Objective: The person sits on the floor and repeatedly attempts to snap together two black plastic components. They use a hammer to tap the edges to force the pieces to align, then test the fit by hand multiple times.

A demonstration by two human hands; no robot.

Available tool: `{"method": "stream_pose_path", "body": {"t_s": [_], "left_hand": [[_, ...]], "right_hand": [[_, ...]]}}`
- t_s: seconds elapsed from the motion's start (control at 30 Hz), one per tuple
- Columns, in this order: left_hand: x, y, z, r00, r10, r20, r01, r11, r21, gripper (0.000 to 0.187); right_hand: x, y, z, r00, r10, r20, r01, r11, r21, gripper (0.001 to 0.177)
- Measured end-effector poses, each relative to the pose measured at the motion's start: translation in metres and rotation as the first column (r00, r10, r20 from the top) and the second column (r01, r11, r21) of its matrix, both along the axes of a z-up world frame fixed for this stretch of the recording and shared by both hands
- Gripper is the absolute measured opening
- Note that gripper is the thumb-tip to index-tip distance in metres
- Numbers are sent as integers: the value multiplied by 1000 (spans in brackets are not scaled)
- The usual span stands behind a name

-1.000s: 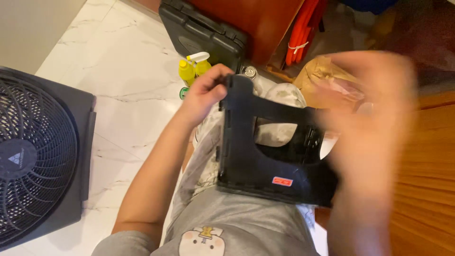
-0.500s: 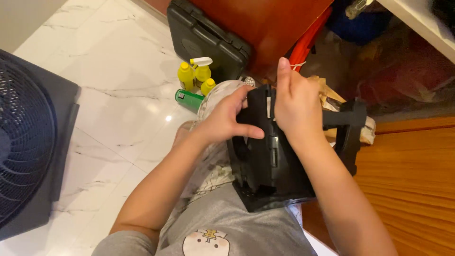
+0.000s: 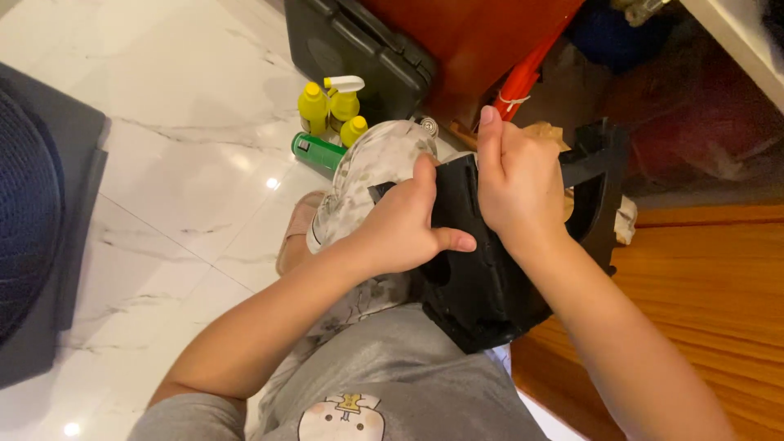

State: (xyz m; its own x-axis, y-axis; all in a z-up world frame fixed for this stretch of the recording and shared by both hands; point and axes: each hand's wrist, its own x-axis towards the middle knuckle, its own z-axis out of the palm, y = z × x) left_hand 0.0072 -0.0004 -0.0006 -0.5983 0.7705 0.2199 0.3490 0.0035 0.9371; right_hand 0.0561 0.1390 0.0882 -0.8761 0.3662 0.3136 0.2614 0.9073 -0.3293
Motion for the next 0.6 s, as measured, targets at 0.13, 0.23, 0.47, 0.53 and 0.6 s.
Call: {"method": "stream_pose_path", "body": {"t_s": [0.13, 0.23, 0.47, 0.53, 0.6], "left_hand": [[5, -2, 6, 980, 5, 200, 21, 992, -127, 89], [10, -5, 6, 962, 15, 274, 13, 995, -101, 87], [2, -11, 5, 965, -114, 236, 107, 993, 40, 83], [6, -11, 6, 965, -89, 246, 79, 996, 50, 83], [4, -11, 11, 964, -82, 254, 68, 996, 64, 82]], "right_hand": [[-2, 3, -5, 998, -61, 17, 61, 998, -19, 52], [3, 6, -7, 998, -36, 47, 39, 997, -61, 52], [10, -1, 1, 981, 145, 127, -143, 989, -29, 52], [11, -1, 2, 983, 104, 148, -91, 991, -93, 53], [3, 3, 4, 986, 60, 157, -32, 984, -177, 54]]}}
